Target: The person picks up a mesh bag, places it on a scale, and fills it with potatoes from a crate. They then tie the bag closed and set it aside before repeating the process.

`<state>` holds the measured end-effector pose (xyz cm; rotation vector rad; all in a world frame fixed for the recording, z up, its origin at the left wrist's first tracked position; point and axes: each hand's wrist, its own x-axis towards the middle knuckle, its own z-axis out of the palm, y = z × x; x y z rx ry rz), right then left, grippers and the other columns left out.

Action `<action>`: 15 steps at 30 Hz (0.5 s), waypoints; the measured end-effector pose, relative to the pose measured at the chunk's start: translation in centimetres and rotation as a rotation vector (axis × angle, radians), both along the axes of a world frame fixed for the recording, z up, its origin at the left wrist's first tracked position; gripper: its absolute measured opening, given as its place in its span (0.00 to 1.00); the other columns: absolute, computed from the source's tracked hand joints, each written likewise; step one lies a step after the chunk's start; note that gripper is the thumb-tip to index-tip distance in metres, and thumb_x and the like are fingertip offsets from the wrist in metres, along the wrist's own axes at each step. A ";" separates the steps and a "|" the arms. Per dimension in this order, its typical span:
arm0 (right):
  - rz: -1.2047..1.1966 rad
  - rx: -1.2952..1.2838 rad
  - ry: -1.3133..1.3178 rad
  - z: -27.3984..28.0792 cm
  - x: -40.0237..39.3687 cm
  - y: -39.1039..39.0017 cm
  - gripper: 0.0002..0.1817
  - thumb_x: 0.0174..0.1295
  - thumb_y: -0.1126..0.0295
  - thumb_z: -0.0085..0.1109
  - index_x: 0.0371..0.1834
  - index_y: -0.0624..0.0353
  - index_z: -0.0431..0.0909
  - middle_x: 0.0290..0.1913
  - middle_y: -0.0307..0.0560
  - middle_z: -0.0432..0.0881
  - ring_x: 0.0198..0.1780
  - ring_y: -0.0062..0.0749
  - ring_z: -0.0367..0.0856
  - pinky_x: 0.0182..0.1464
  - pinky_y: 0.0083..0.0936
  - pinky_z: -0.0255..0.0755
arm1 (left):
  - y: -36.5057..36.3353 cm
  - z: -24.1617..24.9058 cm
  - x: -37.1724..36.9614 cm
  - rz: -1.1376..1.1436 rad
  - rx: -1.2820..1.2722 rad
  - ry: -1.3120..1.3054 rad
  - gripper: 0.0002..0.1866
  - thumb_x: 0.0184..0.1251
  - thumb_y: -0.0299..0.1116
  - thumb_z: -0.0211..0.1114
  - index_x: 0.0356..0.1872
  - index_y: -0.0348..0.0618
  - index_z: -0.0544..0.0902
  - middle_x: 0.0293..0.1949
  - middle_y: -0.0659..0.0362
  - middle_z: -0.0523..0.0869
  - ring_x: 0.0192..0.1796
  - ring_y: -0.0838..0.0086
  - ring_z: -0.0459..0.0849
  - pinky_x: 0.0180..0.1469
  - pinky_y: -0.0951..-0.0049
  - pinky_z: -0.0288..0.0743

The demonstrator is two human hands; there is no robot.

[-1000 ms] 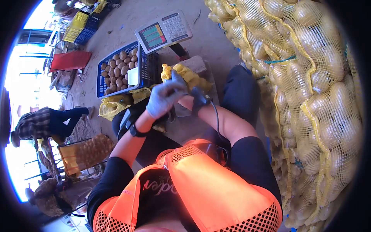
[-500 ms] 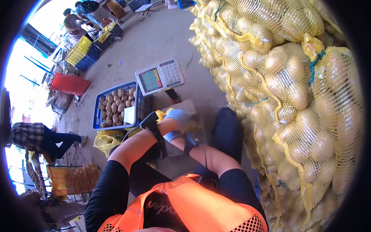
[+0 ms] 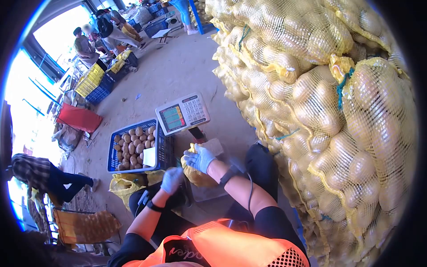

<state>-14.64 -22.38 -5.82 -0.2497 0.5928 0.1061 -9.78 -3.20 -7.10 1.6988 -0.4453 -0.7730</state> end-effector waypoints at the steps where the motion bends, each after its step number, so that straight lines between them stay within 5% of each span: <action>1: 0.062 -0.040 -0.064 1.7 -0.6 0.2 0.27 0.63 0.41 0.48 0.49 0.53 0.71 0.36 0.46 0.83 0.36 0.34 0.83 0.29 0.22 0.73 | -0.3 4.6 -1.9 -0.419 0.319 -0.690 0.11 0.67 0.36 0.53 0.39 0.42 0.81 0.27 0.52 0.82 0.36 0.57 0.83 0.36 0.65 0.76; 3: 0.227 -0.137 -0.148 1.3 -0.7 0.2 0.33 0.63 0.34 0.36 0.52 0.52 0.68 0.40 0.47 0.82 0.40 0.32 0.82 0.36 0.23 0.73 | -2.3 7.7 -3.2 -0.473 0.200 -0.860 0.11 0.67 0.36 0.56 0.32 0.40 0.79 0.32 0.52 0.81 0.33 0.55 0.81 0.36 0.64 0.75; 8: 0.501 -0.741 -0.044 -3.9 0.0 -0.9 0.36 0.63 0.33 0.36 0.46 0.55 0.77 0.38 0.45 0.81 0.38 0.24 0.79 0.39 0.20 0.71 | -7.3 6.9 3.0 -0.219 0.083 -1.124 0.08 0.62 0.35 0.61 0.35 0.41 0.82 0.37 0.54 0.80 0.40 0.56 0.80 0.41 0.66 0.75; 10: 0.445 -1.423 -0.070 -4.6 0.0 -0.9 0.35 0.62 0.36 0.45 0.46 0.60 0.79 0.39 0.45 0.83 0.40 0.25 0.79 0.44 0.23 0.72 | -8.3 0.9 6.9 -0.147 0.178 -0.964 0.08 0.62 0.36 0.61 0.34 0.43 0.83 0.34 0.58 0.82 0.37 0.62 0.81 0.42 0.66 0.75; 11: 0.285 -1.216 -0.133 -3.0 -0.9 -0.6 0.29 0.60 0.48 0.58 0.52 0.64 0.77 0.42 0.45 0.83 0.43 0.27 0.79 0.48 0.24 0.72 | -9.4 -0.8 7.9 -0.139 0.155 -0.961 0.08 0.62 0.36 0.61 0.34 0.43 0.83 0.34 0.58 0.82 0.37 0.62 0.81 0.42 0.66 0.75; 13: 0.304 -1.301 -0.134 -3.5 -1.8 -0.6 0.25 0.57 0.56 0.63 0.51 0.64 0.76 0.43 0.45 0.83 0.43 0.26 0.79 0.48 0.24 0.72 | -10.2 -2.4 7.7 -0.099 -0.017 -0.062 0.13 0.65 0.39 0.60 0.37 0.39 0.84 0.31 0.61 0.85 0.30 0.73 0.81 0.35 0.71 0.75; 15: 0.273 -1.357 -0.101 -2.8 -2.2 -0.5 0.24 0.47 0.72 0.70 0.49 0.62 0.76 0.43 0.45 0.81 0.42 0.26 0.79 0.47 0.25 0.73 | -9.6 -2.1 7.6 -0.037 0.048 0.026 0.14 0.65 0.40 0.61 0.37 0.38 0.83 0.30 0.61 0.85 0.28 0.76 0.79 0.30 0.73 0.73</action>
